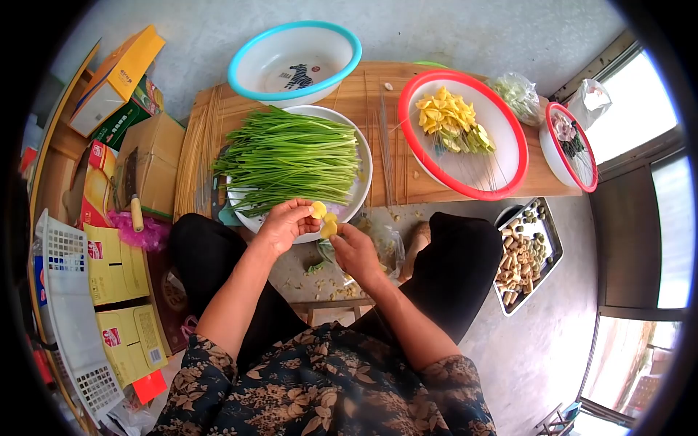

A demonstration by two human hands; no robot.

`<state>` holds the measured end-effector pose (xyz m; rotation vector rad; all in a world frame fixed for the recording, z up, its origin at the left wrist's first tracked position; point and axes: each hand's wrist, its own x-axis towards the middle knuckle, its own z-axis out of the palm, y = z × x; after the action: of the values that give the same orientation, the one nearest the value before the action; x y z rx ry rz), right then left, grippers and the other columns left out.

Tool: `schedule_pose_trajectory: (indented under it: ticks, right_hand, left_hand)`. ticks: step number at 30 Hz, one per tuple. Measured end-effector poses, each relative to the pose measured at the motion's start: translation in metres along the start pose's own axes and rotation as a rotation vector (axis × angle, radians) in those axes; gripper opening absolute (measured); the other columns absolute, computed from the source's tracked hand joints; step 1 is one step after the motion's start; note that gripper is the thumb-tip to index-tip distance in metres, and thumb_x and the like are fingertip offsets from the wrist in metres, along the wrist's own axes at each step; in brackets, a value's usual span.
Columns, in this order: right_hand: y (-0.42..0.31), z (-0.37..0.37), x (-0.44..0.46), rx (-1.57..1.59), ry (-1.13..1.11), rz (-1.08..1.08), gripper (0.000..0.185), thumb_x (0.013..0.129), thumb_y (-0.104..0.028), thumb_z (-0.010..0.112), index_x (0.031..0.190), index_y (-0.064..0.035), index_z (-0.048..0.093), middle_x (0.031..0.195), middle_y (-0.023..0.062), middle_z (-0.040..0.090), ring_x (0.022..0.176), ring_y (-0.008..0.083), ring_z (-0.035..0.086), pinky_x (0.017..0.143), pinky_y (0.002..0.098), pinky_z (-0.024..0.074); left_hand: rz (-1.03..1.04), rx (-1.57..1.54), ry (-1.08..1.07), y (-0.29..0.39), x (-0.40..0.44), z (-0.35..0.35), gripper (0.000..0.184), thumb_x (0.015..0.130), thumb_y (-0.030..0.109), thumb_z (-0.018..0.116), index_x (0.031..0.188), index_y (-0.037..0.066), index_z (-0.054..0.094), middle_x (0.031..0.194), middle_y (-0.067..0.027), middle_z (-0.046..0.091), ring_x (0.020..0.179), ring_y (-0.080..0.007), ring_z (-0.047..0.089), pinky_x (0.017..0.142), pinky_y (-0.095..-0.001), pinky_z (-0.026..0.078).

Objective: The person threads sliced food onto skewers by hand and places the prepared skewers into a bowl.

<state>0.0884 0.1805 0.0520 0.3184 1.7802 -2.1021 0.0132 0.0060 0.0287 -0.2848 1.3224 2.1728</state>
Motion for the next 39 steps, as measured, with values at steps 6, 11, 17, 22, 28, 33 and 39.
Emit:
schedule_pose_trajectory:
  ticks: [6, 11, 17, 22, 28, 33, 39]
  right_hand:
    - [0.0, -0.001, -0.002, 0.008, -0.035, -0.012, 0.017, 0.093, -0.011, 0.05, 0.104, -0.0012, 0.056, 0.056, -0.006, 0.042, 0.043, 0.0031, 0.036, 0.04, 0.0204, 0.0274]
    - [0.001, -0.004, -0.002, 0.008, -0.05, -0.017, 0.017, 0.093, -0.011, 0.049, 0.106, -0.0015, 0.056, 0.056, -0.0063, 0.041, 0.043, 0.0032, 0.035, 0.04, 0.02, 0.0271]
    - [-0.001, -0.005, -0.003, 0.049, -0.058, -0.004, 0.018, 0.093, -0.01, 0.05, 0.107, -0.002, 0.056, 0.057, -0.0063, 0.042, 0.044, 0.0029, 0.035, 0.041, 0.0196, 0.0273]
    - [-0.003, -0.004, -0.004, 0.041, -0.056, -0.017, 0.019, 0.093, -0.01, 0.051, 0.109, -0.0023, 0.057, 0.059, -0.0065, 0.043, 0.045, 0.0028, 0.036, 0.042, 0.0193, 0.0277]
    - [0.001, -0.006, -0.003, 0.027, -0.081, -0.04, 0.02, 0.093, -0.01, 0.051, 0.11, -0.0028, 0.057, 0.06, -0.0065, 0.043, 0.045, 0.0027, 0.034, 0.042, 0.0197, 0.0262]
    - [0.0, -0.006, -0.003, 0.015, -0.081, -0.044, 0.021, 0.093, -0.01, 0.051, 0.112, -0.0029, 0.057, 0.06, -0.007, 0.042, 0.046, 0.0025, 0.033, 0.042, 0.0197, 0.0253]
    - [-0.006, -0.004, -0.006, 0.012, -0.076, -0.05, 0.022, 0.093, -0.01, 0.052, 0.112, -0.0027, 0.058, 0.061, -0.0069, 0.042, 0.047, 0.0023, 0.033, 0.043, 0.0192, 0.0254]
  left_hand:
    - [-0.021, -0.091, 0.045, -0.006, 0.011, -0.014, 0.015, 0.085, 0.01, 0.059, 0.096, 0.0, 0.058, 0.086, -0.0086, 0.063, 0.074, -0.0168, 0.062, 0.069, -0.0308, 0.055]
    - [-0.081, -0.168, 0.022, 0.0, 0.006, -0.011, 0.015, 0.085, 0.011, 0.06, 0.096, 0.001, 0.059, 0.082, -0.0074, 0.062, 0.072, -0.0161, 0.061, 0.067, -0.0301, 0.055]
    - [-0.13, -0.223, 0.006, 0.006, 0.003, -0.011, 0.016, 0.083, 0.013, 0.062, 0.092, 0.0, 0.06, 0.079, -0.0075, 0.062, 0.07, -0.0167, 0.061, 0.065, -0.03, 0.055]
    - [-0.164, -0.223, 0.022, 0.009, 0.002, -0.011, 0.017, 0.082, 0.013, 0.063, 0.09, -0.001, 0.06, 0.075, -0.0075, 0.061, 0.067, -0.0175, 0.061, 0.062, -0.0295, 0.055]
    - [-0.182, -0.194, -0.009, 0.01, 0.003, -0.016, 0.017, 0.082, 0.014, 0.063, 0.089, -0.001, 0.06, 0.074, -0.0074, 0.061, 0.065, -0.0176, 0.061, 0.059, -0.0293, 0.054]
    - [-0.192, -0.159, -0.047, 0.012, 0.0, -0.013, 0.016, 0.08, 0.014, 0.063, 0.088, 0.0, 0.06, 0.073, -0.0067, 0.06, 0.064, -0.0176, 0.06, 0.059, -0.029, 0.053]
    - [-0.222, -0.264, -0.054, 0.01, 0.003, -0.013, 0.016, 0.08, 0.013, 0.061, 0.089, -0.001, 0.06, 0.074, -0.0073, 0.059, 0.065, -0.0183, 0.058, 0.058, -0.0284, 0.051]
